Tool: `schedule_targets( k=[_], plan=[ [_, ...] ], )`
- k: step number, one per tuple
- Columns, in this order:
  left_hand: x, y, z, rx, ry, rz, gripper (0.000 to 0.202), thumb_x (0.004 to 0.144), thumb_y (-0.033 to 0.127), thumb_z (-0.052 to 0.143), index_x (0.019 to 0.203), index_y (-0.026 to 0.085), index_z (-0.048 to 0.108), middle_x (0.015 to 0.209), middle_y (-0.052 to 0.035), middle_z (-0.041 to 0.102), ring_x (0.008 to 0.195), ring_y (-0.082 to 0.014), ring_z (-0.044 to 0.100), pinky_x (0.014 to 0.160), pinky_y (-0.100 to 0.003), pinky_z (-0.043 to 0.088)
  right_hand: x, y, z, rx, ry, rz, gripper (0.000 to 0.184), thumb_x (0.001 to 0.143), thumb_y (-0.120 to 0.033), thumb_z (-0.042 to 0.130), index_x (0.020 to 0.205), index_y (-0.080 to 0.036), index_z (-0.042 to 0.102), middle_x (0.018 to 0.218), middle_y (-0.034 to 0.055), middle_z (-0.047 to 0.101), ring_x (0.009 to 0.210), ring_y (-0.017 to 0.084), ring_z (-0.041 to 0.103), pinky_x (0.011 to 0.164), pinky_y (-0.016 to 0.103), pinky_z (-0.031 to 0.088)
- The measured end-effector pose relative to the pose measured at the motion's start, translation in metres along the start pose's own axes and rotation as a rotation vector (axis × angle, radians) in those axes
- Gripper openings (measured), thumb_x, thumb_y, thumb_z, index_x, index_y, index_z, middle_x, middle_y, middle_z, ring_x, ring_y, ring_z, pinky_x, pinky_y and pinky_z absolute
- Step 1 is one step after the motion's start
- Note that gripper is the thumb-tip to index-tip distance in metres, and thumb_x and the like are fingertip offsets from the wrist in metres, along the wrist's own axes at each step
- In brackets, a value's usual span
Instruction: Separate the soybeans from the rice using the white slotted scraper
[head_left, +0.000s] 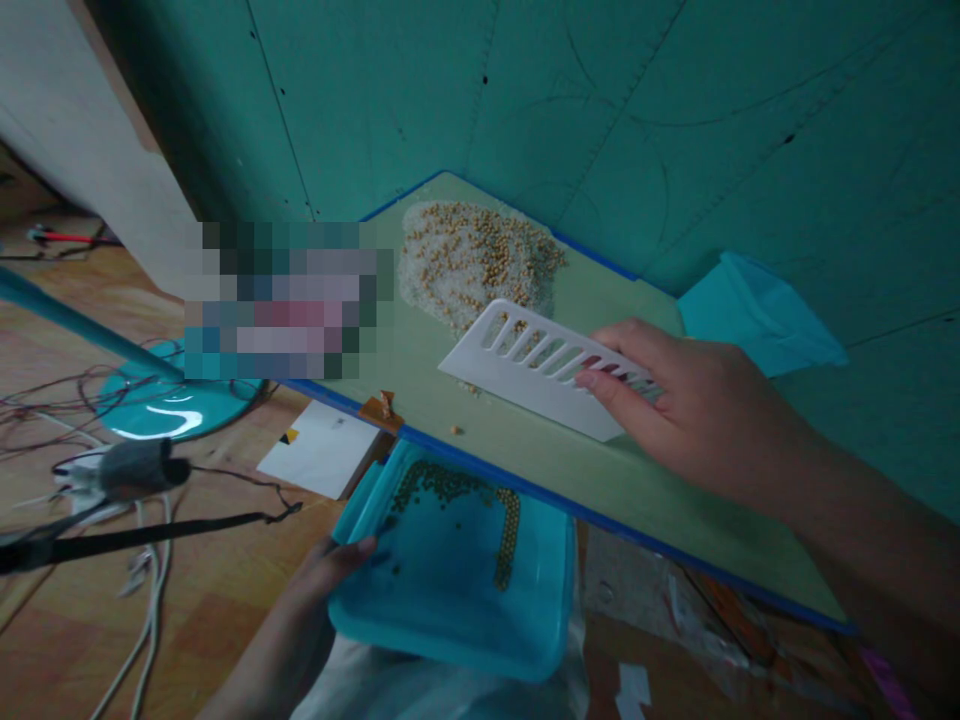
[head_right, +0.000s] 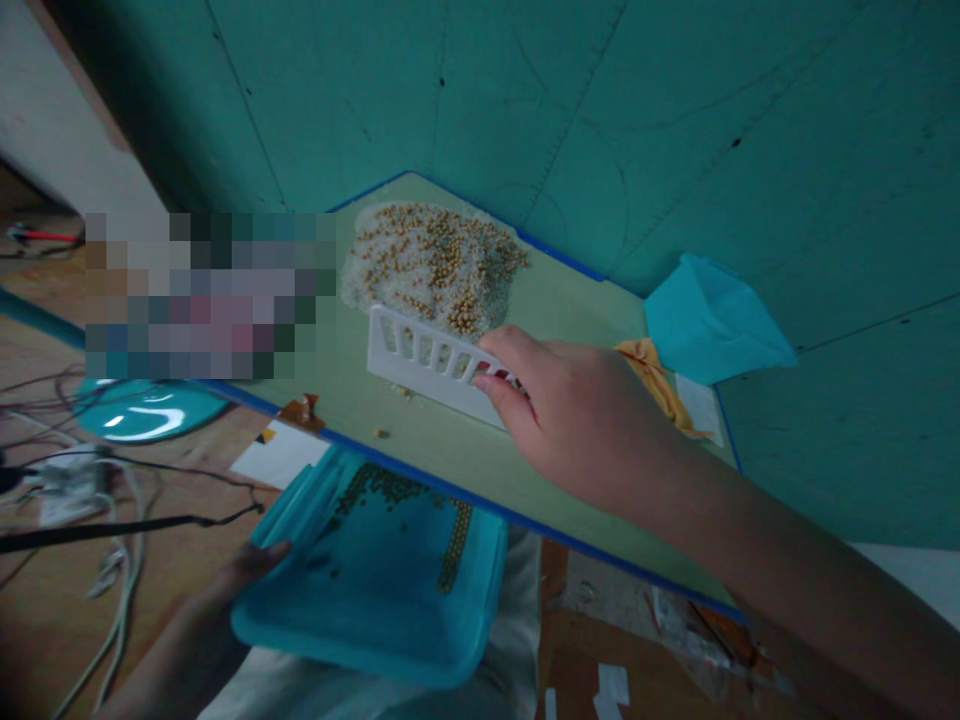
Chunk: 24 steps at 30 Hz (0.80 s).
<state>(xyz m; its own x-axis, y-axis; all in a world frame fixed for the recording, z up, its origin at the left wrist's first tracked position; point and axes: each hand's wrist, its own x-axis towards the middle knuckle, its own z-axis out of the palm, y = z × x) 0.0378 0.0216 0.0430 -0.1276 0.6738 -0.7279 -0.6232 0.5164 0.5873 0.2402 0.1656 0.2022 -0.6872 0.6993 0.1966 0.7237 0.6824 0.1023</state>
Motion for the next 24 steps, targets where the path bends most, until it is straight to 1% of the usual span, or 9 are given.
schedule_targets(
  k=[3, 8, 12, 16, 19, 22, 24],
  plan=[
    [-0.0021, 0.0013, 0.0031, -0.019, 0.004, 0.009, 0.022, 0.065, 0.027, 0.063, 0.086, 0.02, 0.065, 0.074, -0.0025, 0.077, 0.074, -0.0293, 0.069, 0.059, -0.033, 0.056, -0.0011, -0.0004, -0.001, -0.007, 0.009, -0.008, 0.017, 0.083, -0.025, 0.044, 0.092, -0.018, 0.056, 0.076, 0.0047, 0.065, 0.063, 0.018, 0.06, 0.05, 0.024, 0.033],
    [0.0, 0.0013, 0.0017, -0.009, 0.021, -0.044, 0.031, 0.063, 0.027, 0.064, 0.091, 0.017, 0.062, 0.076, -0.0059, 0.076, 0.075, -0.0319, 0.068, 0.062, -0.038, 0.057, 0.0009, 0.0051, -0.0003, -0.017, 0.017, 0.029, 0.018, 0.082, -0.027, 0.046, 0.094, -0.019, 0.056, 0.075, 0.004, 0.065, 0.062, 0.018, 0.06, 0.048, 0.024, 0.033],
    [0.0022, -0.0006, -0.0016, -0.002, 0.015, -0.046, 0.025, 0.064, 0.026, 0.064, 0.087, 0.018, 0.063, 0.076, -0.0052, 0.076, 0.076, -0.0317, 0.068, 0.061, -0.037, 0.057, 0.0017, 0.0059, 0.0013, -0.001, 0.012, 0.035, 0.018, 0.082, -0.026, 0.046, 0.095, -0.018, 0.056, 0.077, 0.0044, 0.065, 0.065, 0.019, 0.061, 0.05, 0.024, 0.035],
    [0.0025, -0.0017, -0.0023, -0.025, -0.022, -0.036, 0.024, 0.066, 0.03, 0.063, 0.087, 0.018, 0.064, 0.077, -0.0038, 0.077, 0.075, -0.0302, 0.069, 0.062, -0.036, 0.056, 0.0008, 0.0027, 0.0016, 0.0, 0.013, 0.011, 0.017, 0.082, -0.025, 0.045, 0.094, -0.018, 0.056, 0.076, 0.0044, 0.065, 0.065, 0.019, 0.061, 0.051, 0.025, 0.035],
    [0.0027, -0.0021, -0.0024, -0.049, -0.023, -0.022, 0.024, 0.066, 0.024, 0.062, 0.089, 0.017, 0.065, 0.08, -0.0049, 0.076, 0.078, -0.0311, 0.068, 0.065, -0.038, 0.055, 0.0, 0.0007, 0.001, -0.008, 0.011, -0.004, 0.016, 0.083, -0.025, 0.045, 0.092, -0.018, 0.056, 0.074, 0.0039, 0.064, 0.063, 0.018, 0.059, 0.05, 0.025, 0.034],
    [0.0024, -0.0022, -0.0027, -0.062, -0.05, -0.018, 0.021, 0.065, 0.024, 0.063, 0.084, 0.017, 0.068, 0.08, -0.0058, 0.076, 0.077, -0.0322, 0.068, 0.061, -0.037, 0.055, -0.0006, -0.001, 0.0005, -0.008, 0.019, -0.019, 0.015, 0.083, -0.024, 0.045, 0.091, -0.018, 0.055, 0.072, 0.0035, 0.063, 0.06, 0.017, 0.058, 0.049, 0.025, 0.032],
    [0.0018, -0.0021, -0.0024, -0.056, -0.064, -0.019, 0.019, 0.065, 0.026, 0.063, 0.081, 0.018, 0.069, 0.076, -0.0046, 0.077, 0.073, -0.0302, 0.069, 0.057, -0.033, 0.055, -0.0012, -0.002, 0.0005, -0.019, 0.025, -0.035, 0.014, 0.083, -0.024, 0.045, 0.091, -0.018, 0.055, 0.07, 0.0034, 0.062, 0.058, 0.017, 0.056, 0.049, 0.025, 0.03]
  ],
)
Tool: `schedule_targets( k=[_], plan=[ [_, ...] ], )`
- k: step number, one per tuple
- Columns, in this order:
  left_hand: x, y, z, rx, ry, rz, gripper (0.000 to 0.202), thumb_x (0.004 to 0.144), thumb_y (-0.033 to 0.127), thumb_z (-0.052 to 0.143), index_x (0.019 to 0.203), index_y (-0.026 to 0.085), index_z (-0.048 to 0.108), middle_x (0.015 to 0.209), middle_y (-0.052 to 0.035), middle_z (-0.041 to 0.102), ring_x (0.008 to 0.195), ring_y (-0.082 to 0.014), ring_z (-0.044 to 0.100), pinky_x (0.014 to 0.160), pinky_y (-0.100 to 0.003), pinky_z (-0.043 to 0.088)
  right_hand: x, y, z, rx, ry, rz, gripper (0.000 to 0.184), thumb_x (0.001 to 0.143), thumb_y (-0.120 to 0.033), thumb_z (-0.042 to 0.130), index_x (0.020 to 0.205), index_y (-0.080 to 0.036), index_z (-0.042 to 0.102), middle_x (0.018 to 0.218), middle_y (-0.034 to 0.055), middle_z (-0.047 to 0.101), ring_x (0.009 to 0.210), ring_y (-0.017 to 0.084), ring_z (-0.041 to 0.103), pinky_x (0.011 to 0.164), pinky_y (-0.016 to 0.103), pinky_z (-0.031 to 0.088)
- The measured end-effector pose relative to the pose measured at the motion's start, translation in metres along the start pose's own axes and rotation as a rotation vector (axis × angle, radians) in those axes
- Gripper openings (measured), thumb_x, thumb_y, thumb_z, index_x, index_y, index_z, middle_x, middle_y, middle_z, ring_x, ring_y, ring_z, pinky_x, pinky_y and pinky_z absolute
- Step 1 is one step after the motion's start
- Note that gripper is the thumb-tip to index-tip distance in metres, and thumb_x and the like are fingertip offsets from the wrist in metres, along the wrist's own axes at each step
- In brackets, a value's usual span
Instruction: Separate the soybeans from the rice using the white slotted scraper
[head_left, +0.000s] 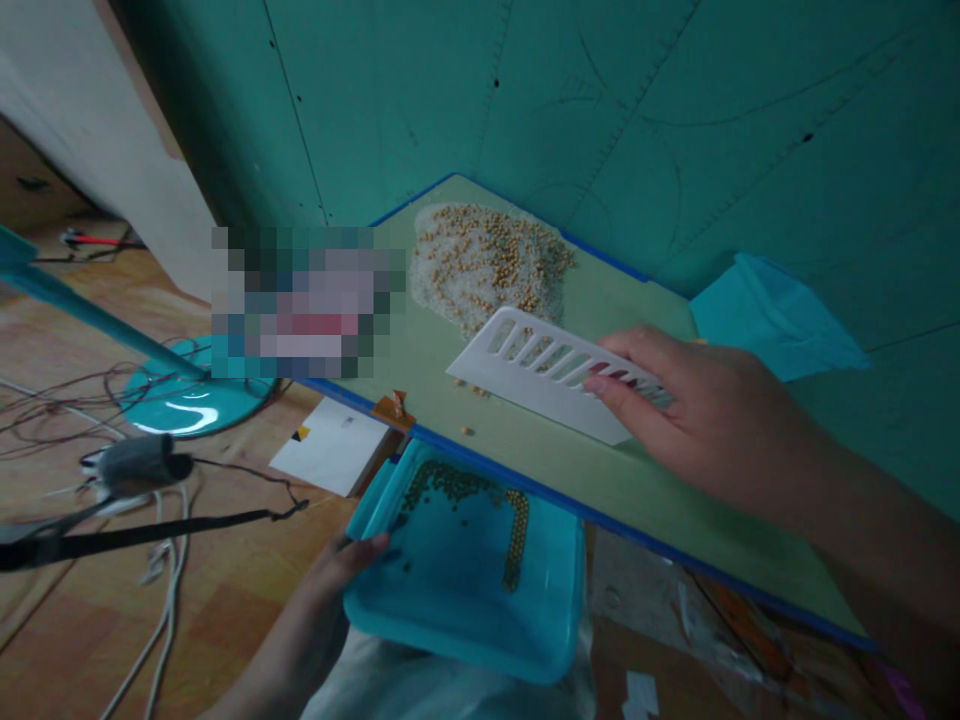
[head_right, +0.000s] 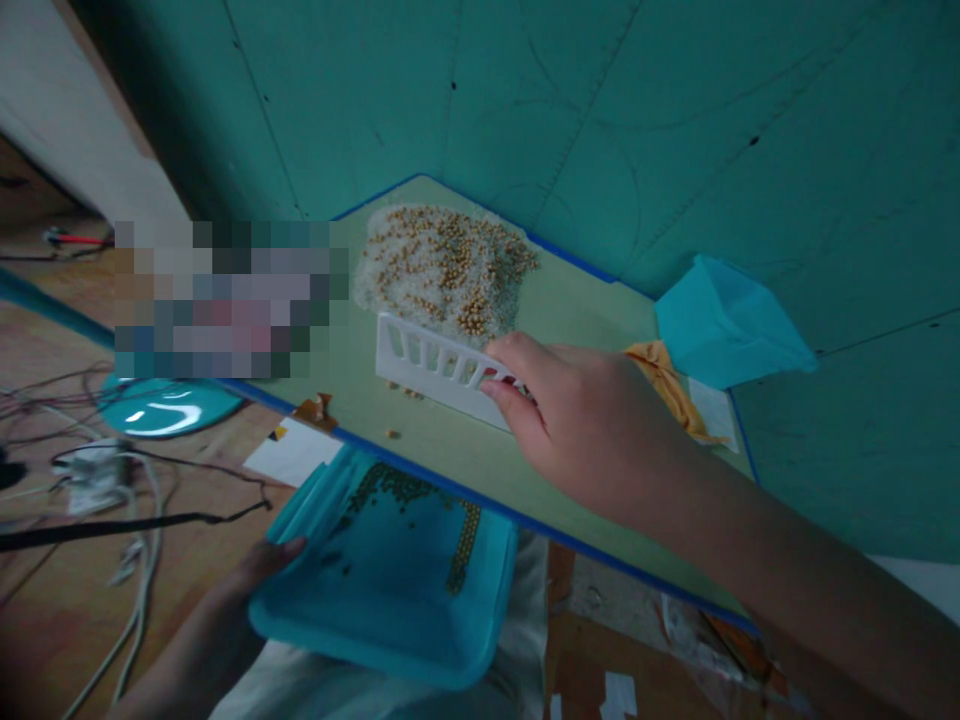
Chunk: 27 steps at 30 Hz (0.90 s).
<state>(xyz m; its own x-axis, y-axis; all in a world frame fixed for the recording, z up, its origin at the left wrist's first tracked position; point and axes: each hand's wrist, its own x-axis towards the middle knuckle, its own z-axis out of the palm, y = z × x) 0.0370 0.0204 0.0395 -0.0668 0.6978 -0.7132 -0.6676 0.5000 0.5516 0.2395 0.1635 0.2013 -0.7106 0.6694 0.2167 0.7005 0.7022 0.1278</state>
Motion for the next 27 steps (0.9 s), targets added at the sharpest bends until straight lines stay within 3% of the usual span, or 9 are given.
schedule_targets(
  k=[11, 16, 21, 27],
  plan=[
    [-0.001, 0.002, 0.001, -0.009, 0.003, 0.066, 0.019, 0.067, 0.025, 0.062, 0.082, 0.017, 0.07, 0.072, -0.0031, 0.077, 0.072, -0.027, 0.069, 0.063, -0.032, 0.055, -0.007, -0.006, -0.003, 0.011, 0.001, -0.099, 0.011, 0.085, -0.022, 0.042, 0.082, -0.019, 0.052, 0.067, 0.0027, 0.059, 0.06, 0.017, 0.055, 0.052, 0.027, 0.03],
    [0.004, 0.003, -0.007, -0.054, -0.091, 0.013, 0.023, 0.069, 0.027, 0.062, 0.088, 0.015, 0.068, 0.081, -0.0042, 0.076, 0.076, -0.0281, 0.069, 0.067, -0.035, 0.054, -0.014, -0.01, -0.004, 0.074, -0.037, -0.12, 0.013, 0.086, -0.022, 0.04, 0.08, -0.019, 0.051, 0.068, 0.0023, 0.06, 0.061, 0.016, 0.055, 0.053, 0.028, 0.032],
    [0.008, 0.004, -0.011, -0.077, -0.024, 0.02, 0.02, 0.067, 0.026, 0.066, 0.082, 0.015, 0.071, 0.074, -0.0036, 0.076, 0.071, -0.0255, 0.069, 0.065, -0.032, 0.054, -0.026, -0.014, -0.006, 0.098, -0.038, -0.158, 0.013, 0.087, -0.021, 0.04, 0.081, -0.018, 0.051, 0.073, 0.0035, 0.062, 0.062, 0.016, 0.057, 0.054, 0.028, 0.034],
    [0.009, 0.003, -0.014, -0.095, 0.04, 0.038, 0.027, 0.058, 0.027, 0.072, 0.082, 0.017, 0.072, 0.075, -0.0062, 0.076, 0.073, -0.03, 0.069, 0.071, -0.04, 0.054, -0.033, -0.014, -0.011, 0.146, -0.046, -0.161, 0.011, 0.088, -0.021, 0.038, 0.085, -0.021, 0.049, 0.074, 0.0014, 0.062, 0.061, 0.015, 0.056, 0.052, 0.028, 0.036]
  ],
)
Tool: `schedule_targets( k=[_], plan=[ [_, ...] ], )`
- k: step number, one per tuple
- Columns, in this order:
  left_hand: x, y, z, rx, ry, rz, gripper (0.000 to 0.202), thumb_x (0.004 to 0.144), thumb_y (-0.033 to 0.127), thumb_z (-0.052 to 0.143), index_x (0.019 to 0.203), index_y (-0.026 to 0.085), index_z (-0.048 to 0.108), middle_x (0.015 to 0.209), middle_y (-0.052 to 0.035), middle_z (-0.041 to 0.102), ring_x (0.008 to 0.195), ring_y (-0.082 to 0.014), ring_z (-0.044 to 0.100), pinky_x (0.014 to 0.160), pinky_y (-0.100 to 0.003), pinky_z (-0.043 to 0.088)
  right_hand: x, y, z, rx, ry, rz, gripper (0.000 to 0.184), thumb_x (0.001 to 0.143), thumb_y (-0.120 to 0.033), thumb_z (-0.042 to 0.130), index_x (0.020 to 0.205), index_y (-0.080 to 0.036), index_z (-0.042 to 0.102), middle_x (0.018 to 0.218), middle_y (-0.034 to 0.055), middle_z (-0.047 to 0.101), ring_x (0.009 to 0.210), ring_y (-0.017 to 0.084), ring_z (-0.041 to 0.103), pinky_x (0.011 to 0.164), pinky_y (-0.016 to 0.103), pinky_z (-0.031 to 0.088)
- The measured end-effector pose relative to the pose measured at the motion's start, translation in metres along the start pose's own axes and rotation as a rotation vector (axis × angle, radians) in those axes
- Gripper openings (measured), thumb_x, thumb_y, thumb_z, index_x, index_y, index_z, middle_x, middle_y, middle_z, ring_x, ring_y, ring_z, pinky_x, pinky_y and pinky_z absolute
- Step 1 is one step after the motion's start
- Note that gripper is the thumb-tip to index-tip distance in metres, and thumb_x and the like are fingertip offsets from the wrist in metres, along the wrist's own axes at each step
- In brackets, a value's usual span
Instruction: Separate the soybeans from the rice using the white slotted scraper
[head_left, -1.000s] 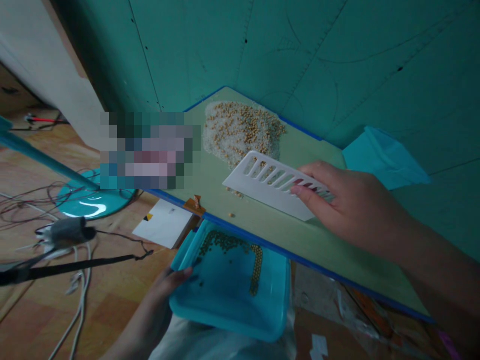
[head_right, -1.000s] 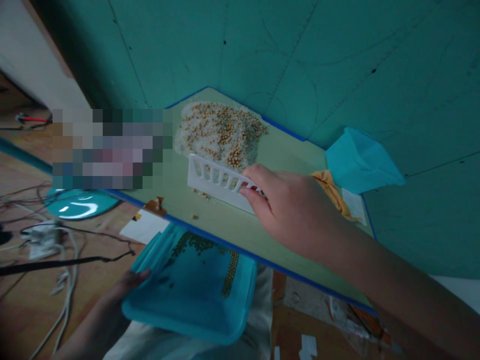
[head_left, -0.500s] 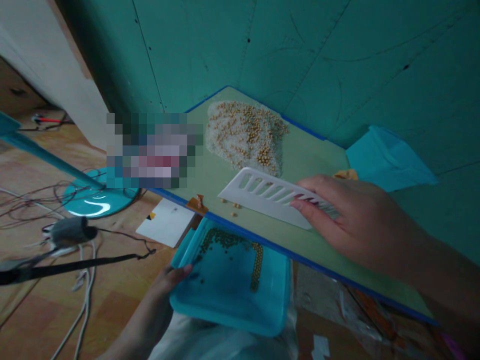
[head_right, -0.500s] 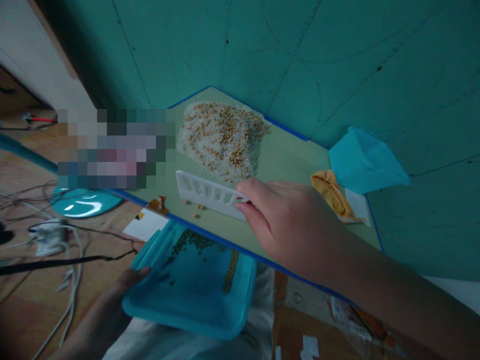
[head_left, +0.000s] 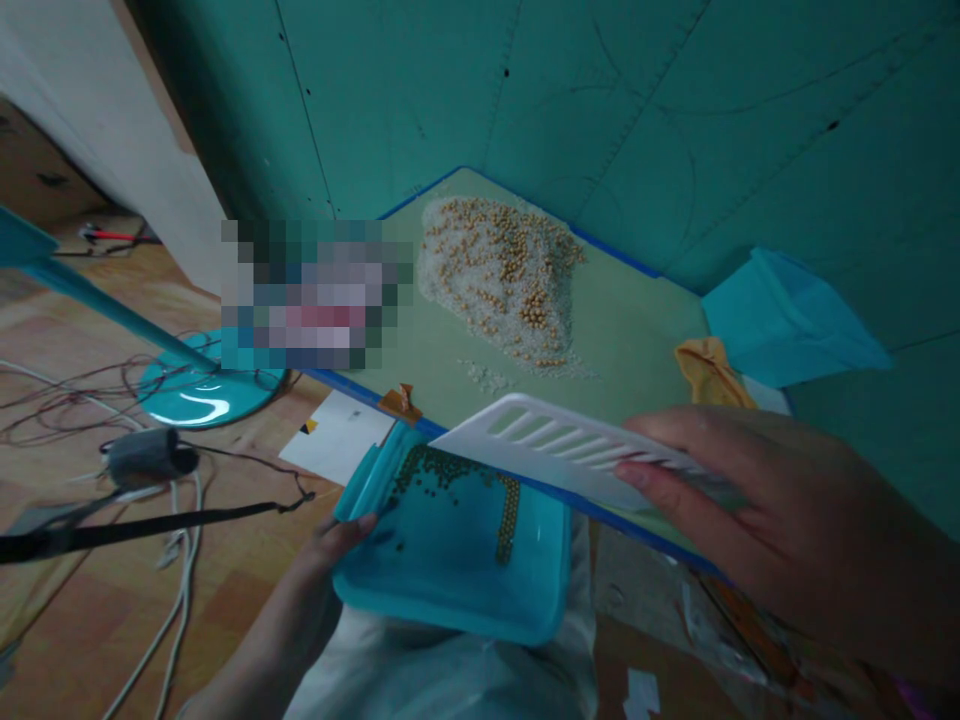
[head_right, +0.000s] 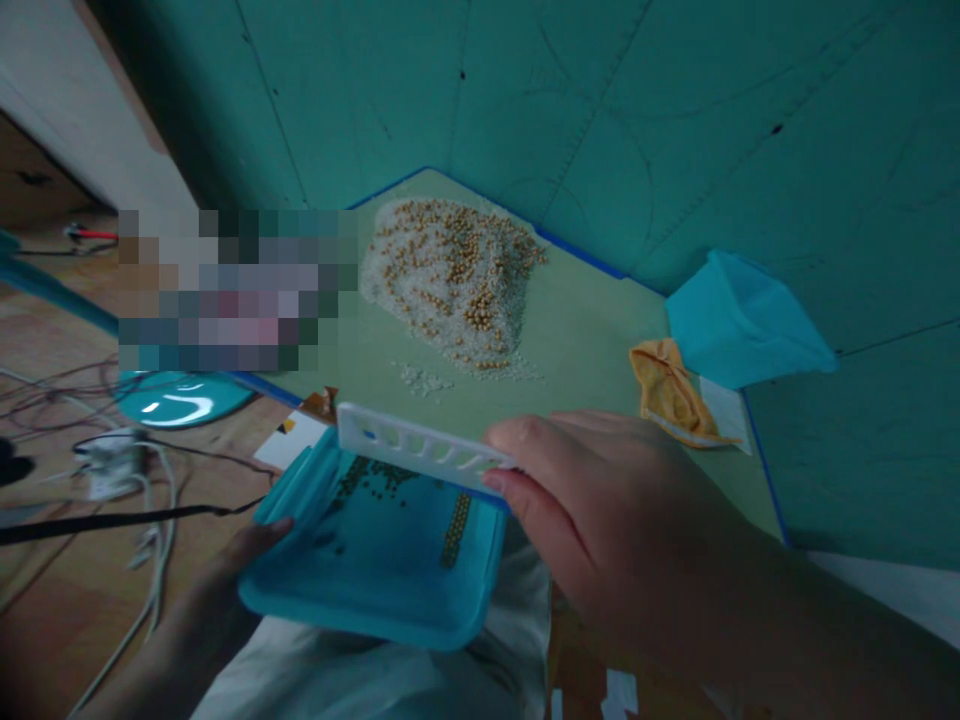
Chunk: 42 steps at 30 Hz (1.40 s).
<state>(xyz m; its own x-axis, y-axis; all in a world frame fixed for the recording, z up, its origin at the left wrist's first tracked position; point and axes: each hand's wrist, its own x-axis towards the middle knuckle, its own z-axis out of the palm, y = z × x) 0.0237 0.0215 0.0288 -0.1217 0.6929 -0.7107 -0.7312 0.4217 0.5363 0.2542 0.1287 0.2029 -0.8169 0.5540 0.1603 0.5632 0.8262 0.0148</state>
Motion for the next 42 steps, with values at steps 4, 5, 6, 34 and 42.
schedule_targets(
  k=[4, 5, 6, 34, 42],
  plan=[
    [0.0, 0.0, 0.002, -0.001, -0.004, 0.0, 0.026, 0.058, 0.025, 0.071, 0.083, 0.017, 0.072, 0.075, -0.0066, 0.076, 0.073, -0.0308, 0.069, 0.068, -0.041, 0.055, -0.001, -0.001, 0.0, -0.022, 0.061, -0.009, 0.012, 0.088, -0.021, 0.037, 0.087, -0.021, 0.049, 0.068, 0.0014, 0.06, 0.06, 0.016, 0.055, 0.054, 0.029, 0.037],
    [-0.001, 0.001, 0.003, -0.003, -0.013, -0.007, 0.024, 0.059, 0.026, 0.07, 0.081, 0.017, 0.072, 0.074, -0.0068, 0.076, 0.072, -0.0304, 0.069, 0.067, -0.04, 0.055, -0.002, -0.004, 0.001, -0.027, 0.067, -0.037, 0.013, 0.088, -0.02, 0.036, 0.09, -0.02, 0.049, 0.067, 0.0013, 0.06, 0.059, 0.016, 0.054, 0.054, 0.03, 0.037],
    [-0.001, 0.001, 0.005, -0.007, -0.024, -0.015, 0.022, 0.06, 0.026, 0.07, 0.08, 0.017, 0.073, 0.073, -0.0065, 0.076, 0.07, -0.0296, 0.069, 0.065, -0.038, 0.055, -0.003, -0.007, 0.003, -0.031, 0.07, -0.077, 0.016, 0.089, -0.019, 0.034, 0.094, -0.019, 0.049, 0.066, 0.0013, 0.06, 0.058, 0.016, 0.053, 0.053, 0.03, 0.037],
    [0.001, -0.011, 0.008, -0.012, 0.0, -0.118, 0.065, 0.068, 0.03, 0.063, 0.127, 0.012, 0.043, 0.09, -0.0051, 0.075, 0.098, -0.0329, 0.06, 0.078, -0.04, 0.053, 0.046, 0.114, -0.006, 0.755, 0.221, 0.445, 0.02, 0.072, -0.033, 0.061, 0.09, -0.024, 0.062, 0.09, 0.0006, 0.066, 0.078, 0.019, 0.061, 0.064, 0.03, 0.048],
    [0.044, -0.035, 0.028, 0.293, -0.053, 0.044, 0.031, 0.033, 0.041, 0.081, 0.059, 0.026, 0.071, 0.061, -0.004, 0.075, 0.091, -0.0445, 0.061, 0.09, -0.053, 0.04, 0.03, 0.175, 0.022, 1.138, -0.004, 0.57, 0.023, 0.066, -0.026, 0.066, 0.089, -0.023, 0.062, 0.086, -0.001, 0.067, 0.073, 0.013, 0.062, 0.065, 0.026, 0.049]
  ],
)
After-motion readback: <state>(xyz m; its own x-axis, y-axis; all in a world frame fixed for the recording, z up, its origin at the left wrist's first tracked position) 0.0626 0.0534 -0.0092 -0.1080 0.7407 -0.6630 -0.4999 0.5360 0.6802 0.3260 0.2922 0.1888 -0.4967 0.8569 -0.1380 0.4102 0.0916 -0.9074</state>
